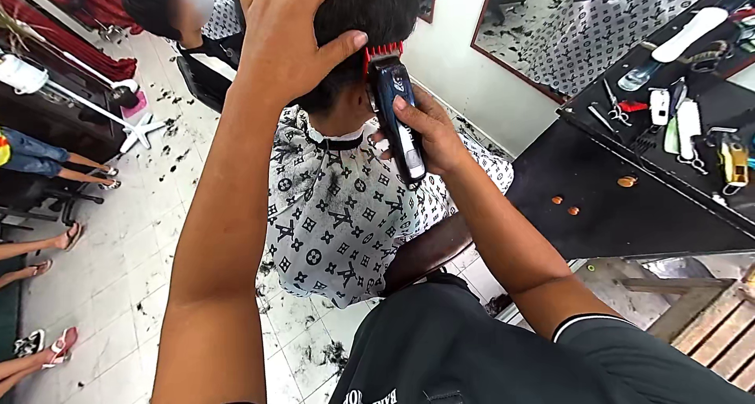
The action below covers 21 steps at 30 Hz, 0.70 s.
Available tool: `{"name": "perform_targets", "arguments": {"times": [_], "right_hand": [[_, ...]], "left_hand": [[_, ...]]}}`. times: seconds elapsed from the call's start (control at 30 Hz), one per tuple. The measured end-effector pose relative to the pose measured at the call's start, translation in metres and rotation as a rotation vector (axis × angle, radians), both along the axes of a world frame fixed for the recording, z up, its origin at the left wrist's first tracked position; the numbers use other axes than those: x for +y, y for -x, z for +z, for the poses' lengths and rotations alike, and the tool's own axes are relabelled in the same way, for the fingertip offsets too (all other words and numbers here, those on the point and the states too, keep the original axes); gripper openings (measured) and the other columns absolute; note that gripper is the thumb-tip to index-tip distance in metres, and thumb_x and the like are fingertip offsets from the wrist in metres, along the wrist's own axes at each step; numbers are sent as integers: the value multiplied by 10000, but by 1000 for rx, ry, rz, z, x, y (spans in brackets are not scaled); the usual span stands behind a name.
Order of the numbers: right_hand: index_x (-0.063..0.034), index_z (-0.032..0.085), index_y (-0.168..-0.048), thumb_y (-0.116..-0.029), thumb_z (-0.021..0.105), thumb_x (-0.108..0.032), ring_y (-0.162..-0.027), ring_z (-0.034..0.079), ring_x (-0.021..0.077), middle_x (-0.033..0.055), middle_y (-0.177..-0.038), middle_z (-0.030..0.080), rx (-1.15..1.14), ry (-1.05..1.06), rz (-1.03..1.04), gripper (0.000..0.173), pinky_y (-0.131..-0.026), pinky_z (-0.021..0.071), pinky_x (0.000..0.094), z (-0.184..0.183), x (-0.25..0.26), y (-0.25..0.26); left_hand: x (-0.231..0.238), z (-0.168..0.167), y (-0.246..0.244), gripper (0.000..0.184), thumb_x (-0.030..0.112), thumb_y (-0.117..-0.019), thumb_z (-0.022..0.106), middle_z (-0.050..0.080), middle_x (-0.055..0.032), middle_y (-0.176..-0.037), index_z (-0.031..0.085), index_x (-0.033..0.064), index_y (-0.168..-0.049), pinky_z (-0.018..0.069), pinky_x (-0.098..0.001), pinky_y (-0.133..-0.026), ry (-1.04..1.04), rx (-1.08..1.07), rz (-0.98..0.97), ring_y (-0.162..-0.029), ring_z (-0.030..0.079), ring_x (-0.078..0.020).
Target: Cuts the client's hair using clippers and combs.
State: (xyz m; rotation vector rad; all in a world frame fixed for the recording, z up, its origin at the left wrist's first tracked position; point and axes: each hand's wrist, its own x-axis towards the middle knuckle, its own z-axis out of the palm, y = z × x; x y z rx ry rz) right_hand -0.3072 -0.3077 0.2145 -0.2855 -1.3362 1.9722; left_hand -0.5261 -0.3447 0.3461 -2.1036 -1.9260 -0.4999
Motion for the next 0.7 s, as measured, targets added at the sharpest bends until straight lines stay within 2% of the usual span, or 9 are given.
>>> {"name": "perform_targets", "arguments": {"times": [0.03, 0.1, 0.2, 0.3, 0.4, 0.43, 0.6, 0.67, 0.7], "right_hand": [[-75, 428, -1409, -1040, 564, -219, -814, 729, 248, 120, -1053, 672, -121, -78, -33, 419, -627, 649, 398, 1, 9, -8], [-51, 460, -1398, -998, 652, -198, -773, 724, 234, 124, -1038, 678, -306, -174, -48, 467, -625, 647, 388, 2, 22, -17], [-37, 458, -1390, -960, 695, -146, -776, 721, 227, 134, -1059, 666, -392, -199, 21, 503, -649, 646, 372, 8, 33, -20], [-25, 463, -1375, -943, 710, -121, -803, 726, 213, 129, -1073, 667, -337, -279, 46, 507, -664, 650, 355, 15, 34, -17], [-4, 442, -1425, -920, 746, -170, -918, 713, 164, 120, -1187, 650, -283, -533, -25, 613, -747, 640, 321, 17, 34, -12], [-3, 438, -1431, -919, 752, -177, -929, 710, 155, 120, -1201, 646, -298, -559, -35, 624, -767, 635, 314, 17, 34, -12], [-18, 466, -1392, -936, 732, -141, -823, 731, 220, 139, -1110, 666, -394, -313, 26, 542, -680, 653, 368, 15, 35, -18], [-3, 467, -1396, -918, 753, -163, -859, 728, 188, 130, -1138, 668, -344, -435, -18, 580, -713, 652, 345, 18, 33, -13], [2, 464, -1407, -906, 767, -185, -922, 718, 160, 124, -1179, 661, -322, -526, -50, 614, -767, 642, 325, 20, 32, -9]], "left_hand": [[1, -2, -2, 854, 844, -872, 448, 619, -70, -1402, 602, 207, -1419, 162, -725, -1168, -18, -39, -1, -1398, 487, -305], [4, -6, -9, 803, 840, -889, 432, 665, -50, -1330, 669, 211, -1328, 169, -709, -1178, -61, -116, 20, -1365, 524, -268], [12, -6, -21, 728, 771, -922, 478, 699, -78, -1264, 719, 165, -1244, 168, -681, -1184, -130, -139, 101, -1324, 555, -294], [13, -6, -25, 721, 759, -900, 534, 685, -66, -1305, 692, 182, -1302, 148, -697, -1186, -111, -102, 150, -1342, 548, -296], [14, -9, -26, 732, 759, -879, 571, 673, -58, -1328, 680, 190, -1326, 133, -703, -1189, -109, -95, 153, -1357, 536, -293], [14, -9, -26, 730, 761, -873, 578, 671, -52, -1332, 679, 198, -1327, 135, -701, -1188, -110, -94, 152, -1357, 535, -287], [12, -9, -25, 711, 736, -882, 595, 668, -54, -1339, 672, 200, -1342, 138, -698, -1189, -105, -100, 161, -1358, 534, -285], [12, -9, -26, 710, 732, -886, 592, 662, -58, -1353, 664, 207, -1358, 155, -697, -1185, -106, -87, 167, -1363, 530, -297], [13, -10, -26, 707, 731, -887, 591, 663, -59, -1351, 663, 210, -1360, 162, -697, -1182, -111, -82, 168, -1361, 531, -301]]}}
